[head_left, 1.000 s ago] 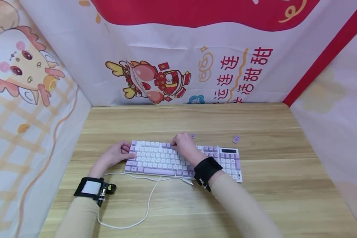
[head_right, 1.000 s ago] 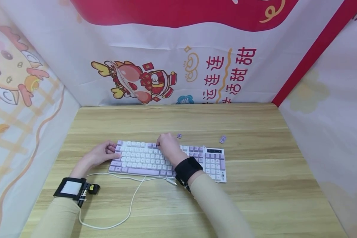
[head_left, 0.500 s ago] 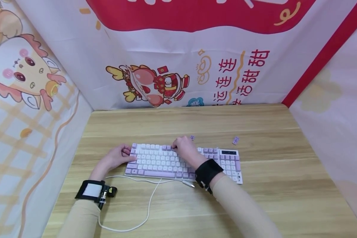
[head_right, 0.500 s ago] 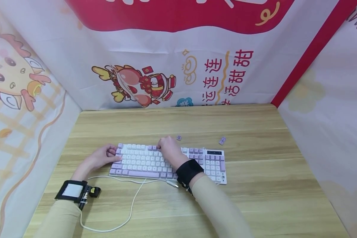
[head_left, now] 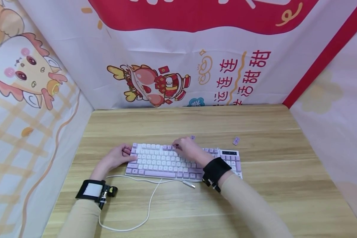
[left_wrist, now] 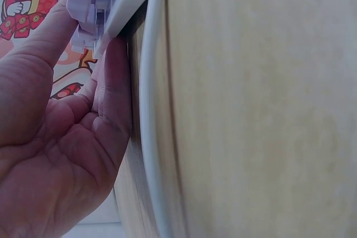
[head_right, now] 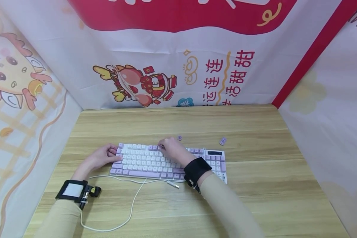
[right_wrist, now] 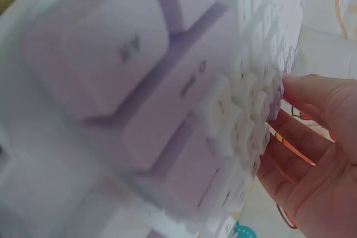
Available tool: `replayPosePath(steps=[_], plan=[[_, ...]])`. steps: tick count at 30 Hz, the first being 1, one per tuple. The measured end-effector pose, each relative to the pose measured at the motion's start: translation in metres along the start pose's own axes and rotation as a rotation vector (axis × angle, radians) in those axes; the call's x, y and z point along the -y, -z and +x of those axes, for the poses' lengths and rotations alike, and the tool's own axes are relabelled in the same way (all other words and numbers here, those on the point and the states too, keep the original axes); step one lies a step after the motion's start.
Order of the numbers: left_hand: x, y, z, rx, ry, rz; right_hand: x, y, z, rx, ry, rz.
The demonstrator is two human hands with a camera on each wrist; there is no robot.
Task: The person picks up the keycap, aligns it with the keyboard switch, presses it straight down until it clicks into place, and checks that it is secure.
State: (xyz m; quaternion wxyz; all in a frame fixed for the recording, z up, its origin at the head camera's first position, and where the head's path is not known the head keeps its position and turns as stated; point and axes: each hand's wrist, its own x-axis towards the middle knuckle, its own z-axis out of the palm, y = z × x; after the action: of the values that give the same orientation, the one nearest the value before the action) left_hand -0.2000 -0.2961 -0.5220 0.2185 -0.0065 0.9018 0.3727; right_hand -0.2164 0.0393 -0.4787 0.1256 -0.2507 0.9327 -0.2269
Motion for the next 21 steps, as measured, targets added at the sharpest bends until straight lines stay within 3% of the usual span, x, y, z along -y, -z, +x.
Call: replayPosePath(steps=[6, 11, 21], plan=[[0.001, 0.0, 0.001, -0.002, -0.011, 0.002, -0.02, 0.011, 0.003, -0.09, -0.037, 0.02], [0.002, 0.0, 0.003, -0.002, -0.019, -0.016, -0.042, 0.016, 0.003, -0.197, -0.094, -0.067], [0.002, 0.0, 0.002, -0.006, -0.02, -0.024, -0.056, 0.014, 0.001, -0.188, -0.132, -0.136]])
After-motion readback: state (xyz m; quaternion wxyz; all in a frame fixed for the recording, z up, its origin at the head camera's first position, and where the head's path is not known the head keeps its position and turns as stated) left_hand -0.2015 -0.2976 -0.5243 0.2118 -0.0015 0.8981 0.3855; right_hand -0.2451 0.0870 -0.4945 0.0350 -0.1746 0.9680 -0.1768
